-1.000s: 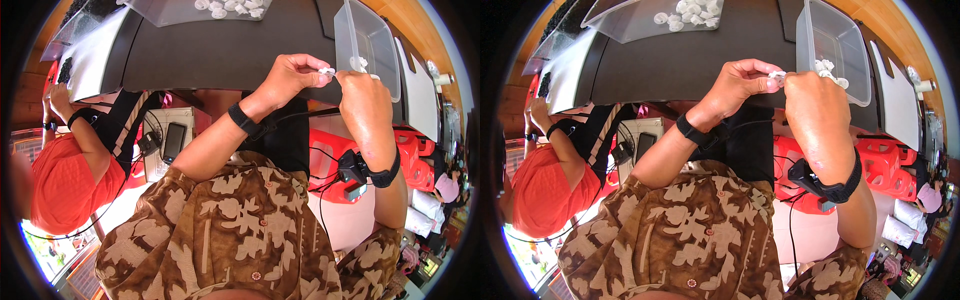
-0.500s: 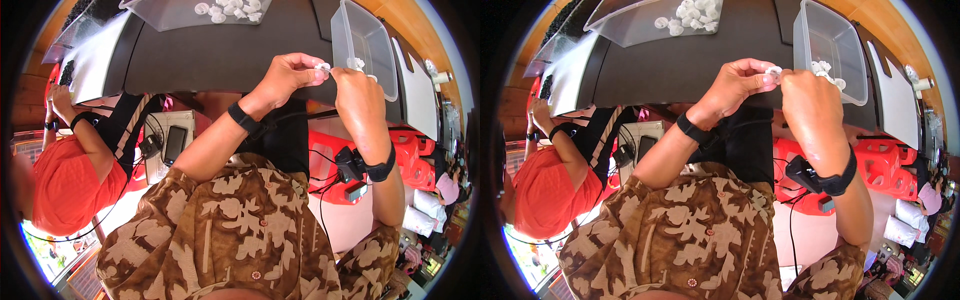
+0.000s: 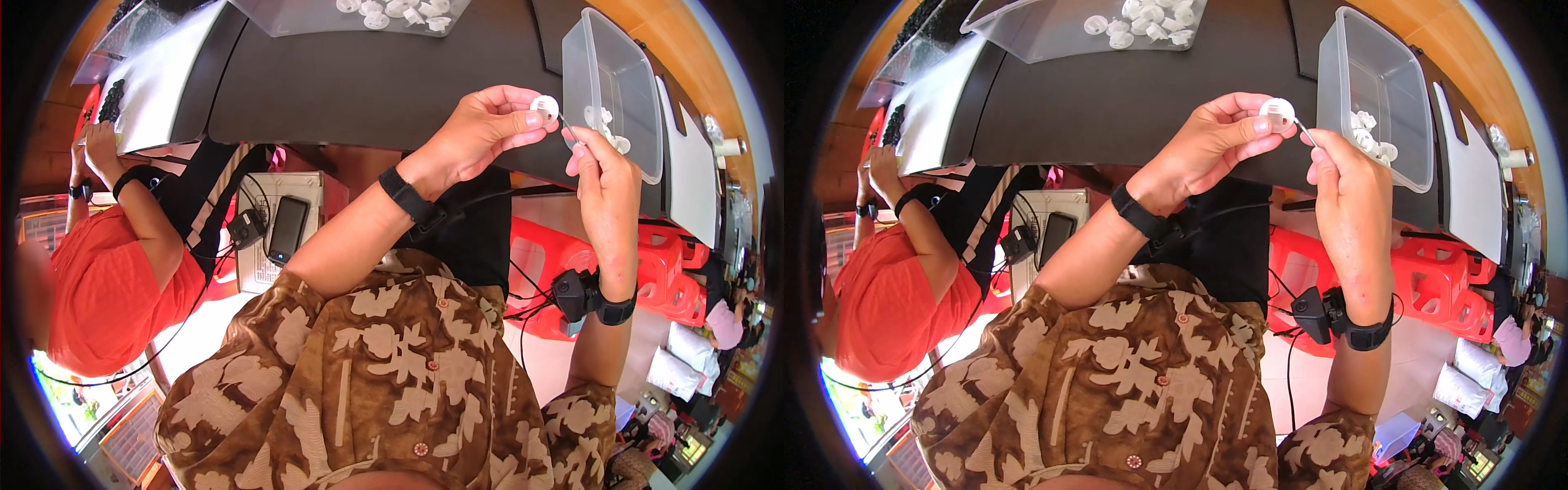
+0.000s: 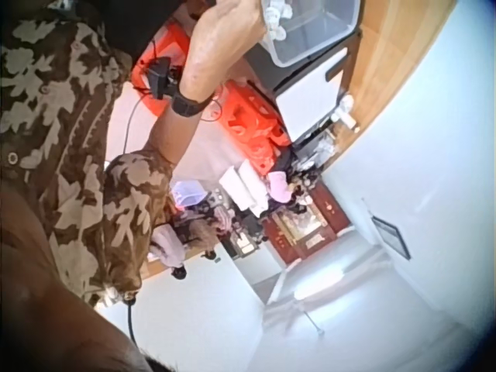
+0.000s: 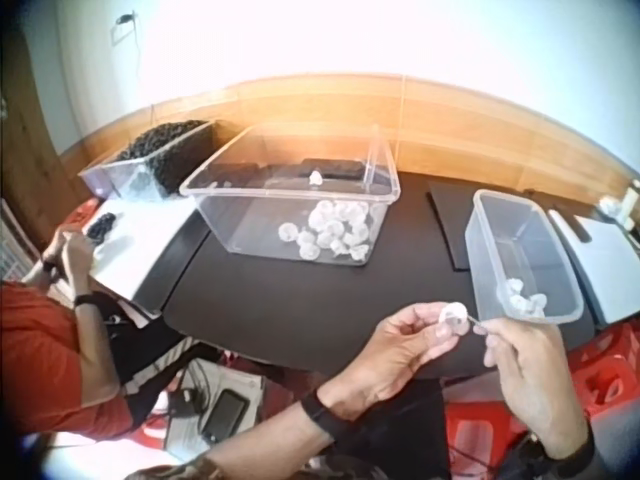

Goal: Assembling small white plastic components by pressing them together at a workstation.

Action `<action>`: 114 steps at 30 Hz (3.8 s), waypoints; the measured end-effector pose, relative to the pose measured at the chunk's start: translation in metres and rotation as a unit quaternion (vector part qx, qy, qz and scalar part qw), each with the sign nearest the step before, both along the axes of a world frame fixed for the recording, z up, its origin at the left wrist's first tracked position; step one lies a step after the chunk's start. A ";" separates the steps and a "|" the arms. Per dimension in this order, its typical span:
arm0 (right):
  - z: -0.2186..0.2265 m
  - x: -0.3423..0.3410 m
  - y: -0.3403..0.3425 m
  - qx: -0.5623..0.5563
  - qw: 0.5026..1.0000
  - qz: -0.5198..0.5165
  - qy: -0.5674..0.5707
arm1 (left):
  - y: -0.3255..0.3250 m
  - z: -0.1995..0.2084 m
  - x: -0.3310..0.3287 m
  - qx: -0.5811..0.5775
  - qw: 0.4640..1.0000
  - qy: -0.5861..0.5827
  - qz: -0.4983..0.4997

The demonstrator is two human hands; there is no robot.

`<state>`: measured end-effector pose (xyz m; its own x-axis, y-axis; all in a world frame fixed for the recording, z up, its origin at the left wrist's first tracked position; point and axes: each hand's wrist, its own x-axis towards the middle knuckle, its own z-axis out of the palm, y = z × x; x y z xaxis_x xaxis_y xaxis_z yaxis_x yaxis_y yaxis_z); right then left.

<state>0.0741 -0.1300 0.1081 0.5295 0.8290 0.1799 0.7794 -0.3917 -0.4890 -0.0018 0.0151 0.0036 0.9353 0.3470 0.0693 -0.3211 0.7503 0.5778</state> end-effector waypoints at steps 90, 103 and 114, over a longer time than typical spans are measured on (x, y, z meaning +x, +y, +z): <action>0.011 -0.014 0.012 -0.111 0.961 -0.035 -0.249 | -0.017 0.000 0.007 -0.028 0.999 -0.022 0.035; 0.012 -0.014 0.016 -0.146 0.946 -0.026 -0.289 | -0.019 0.000 0.007 0.035 0.996 -0.014 0.078; 0.013 -0.013 0.013 -0.114 0.953 -0.012 -0.282 | -0.014 -0.001 0.007 0.028 0.998 -0.009 0.055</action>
<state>0.0610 -0.1174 0.1212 0.4212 0.8699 0.2568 0.8827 -0.4582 0.1043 0.0055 0.0010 0.0029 0.8898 0.4434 0.1076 -0.4110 0.6764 0.6112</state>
